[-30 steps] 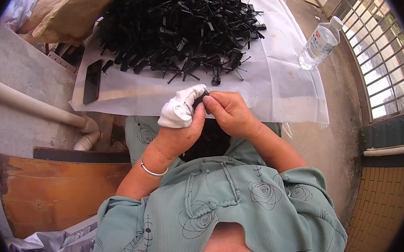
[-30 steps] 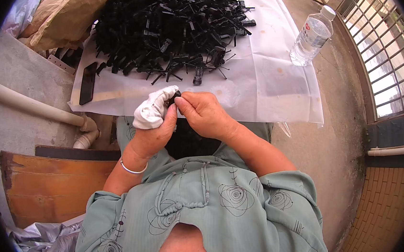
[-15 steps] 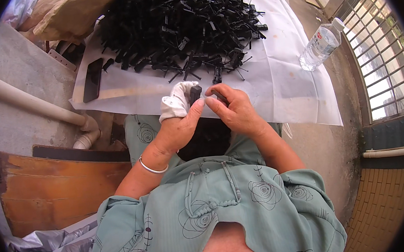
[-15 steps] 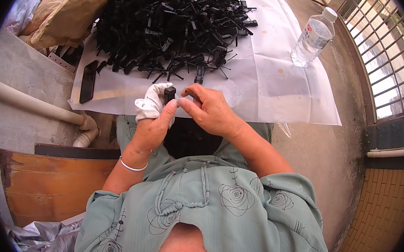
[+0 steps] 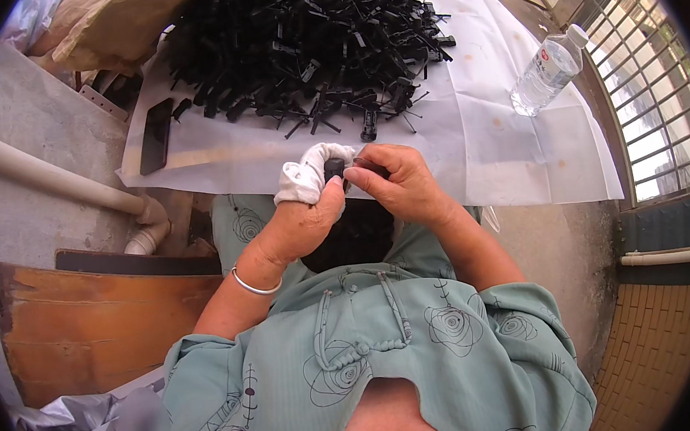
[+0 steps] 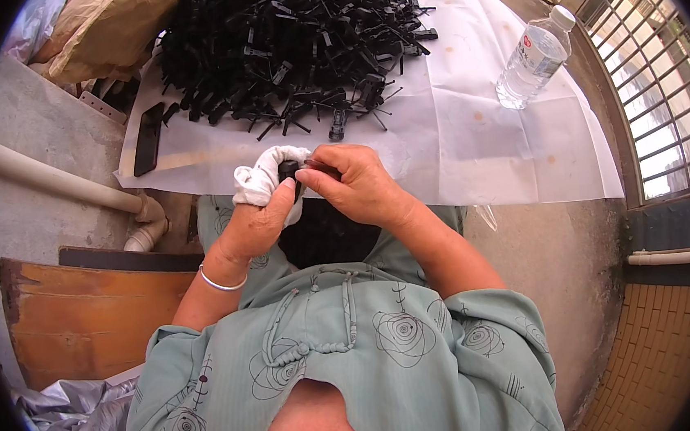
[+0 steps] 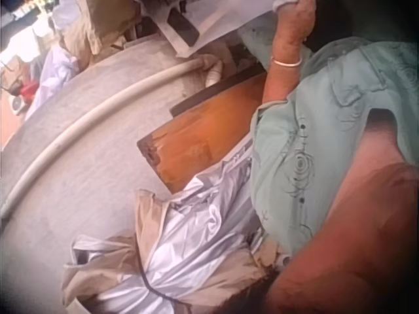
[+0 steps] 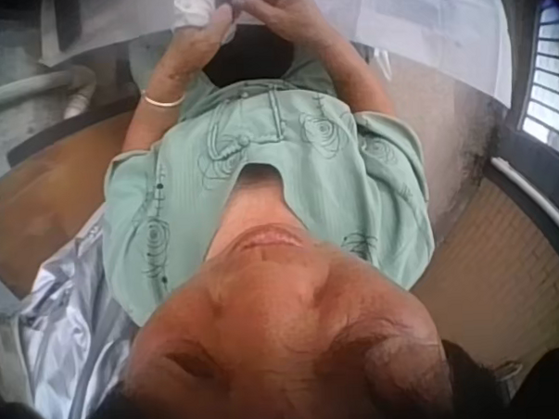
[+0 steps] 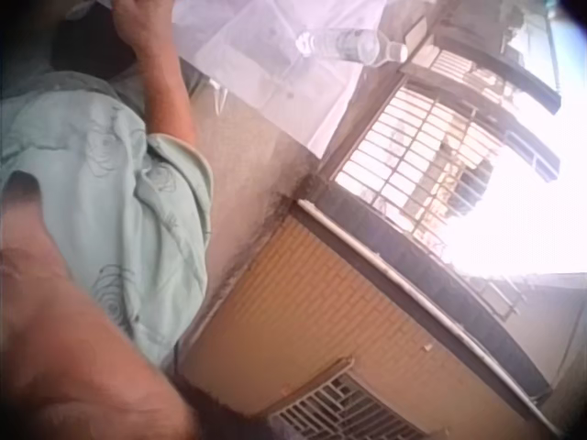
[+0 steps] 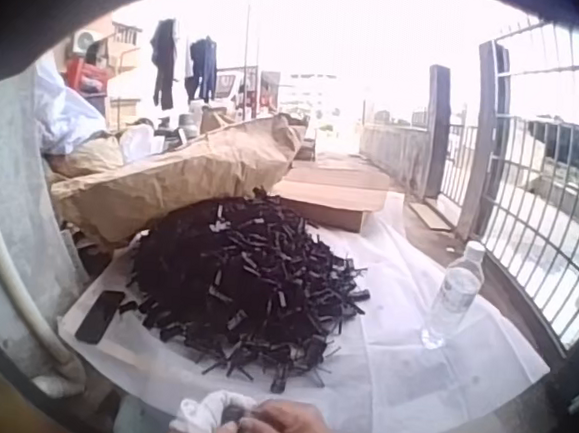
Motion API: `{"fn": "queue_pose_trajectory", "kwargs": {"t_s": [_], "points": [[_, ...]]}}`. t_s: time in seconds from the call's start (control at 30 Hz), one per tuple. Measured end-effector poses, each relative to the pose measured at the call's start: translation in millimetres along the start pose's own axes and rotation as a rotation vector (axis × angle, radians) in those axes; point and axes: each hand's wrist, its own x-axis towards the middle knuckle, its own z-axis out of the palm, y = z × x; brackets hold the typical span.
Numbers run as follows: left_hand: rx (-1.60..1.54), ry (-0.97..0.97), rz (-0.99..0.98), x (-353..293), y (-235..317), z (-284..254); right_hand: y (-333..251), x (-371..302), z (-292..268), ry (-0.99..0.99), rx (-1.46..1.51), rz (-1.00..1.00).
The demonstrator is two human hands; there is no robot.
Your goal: Picking up small black plastic parts from a pile, wiping them with a white cloth, and placing them into a container below.
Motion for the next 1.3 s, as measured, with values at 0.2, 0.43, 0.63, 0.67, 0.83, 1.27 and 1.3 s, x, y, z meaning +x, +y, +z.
{"fn": "queue_pose_trajectory", "kwargs": {"t_s": [0.2, 0.43, 0.63, 0.67, 0.83, 1.27, 1.3], "points": [[-0.109, -0.006, -0.096, -3.6, 7.9, -4.6, 3.5, 0.3, 4.6, -0.005, -0.096, -0.141], [-0.051, 0.024, -0.108, -4.9, 5.9, -0.7, -2.7, -1.9, 8.3, 0.009, -0.012, -0.036], [0.381, 0.078, 0.175, -2.6, -3.6, 5.6, -1.4, -1.0, 10.4, -0.132, -0.152, -0.062], [0.380, 0.076, 0.176, -3.5, -4.7, 6.5, 2.1, -2.7, 14.5, -0.097, -0.125, -0.064], [0.443, 0.160, 0.222, -10.5, -18.7, 11.3, 14.0, -11.7, 29.7, 0.004, -0.087, -0.086], [0.373, 0.235, 0.293, -10.5, -21.6, 28.9, 11.3, -15.9, 23.3, 0.000, -0.024, -0.011], [0.384, 0.227, 0.311, -10.0, -22.0, 28.9, 12.3, -16.6, 23.5, 0.010, 0.009, 0.009]]}}
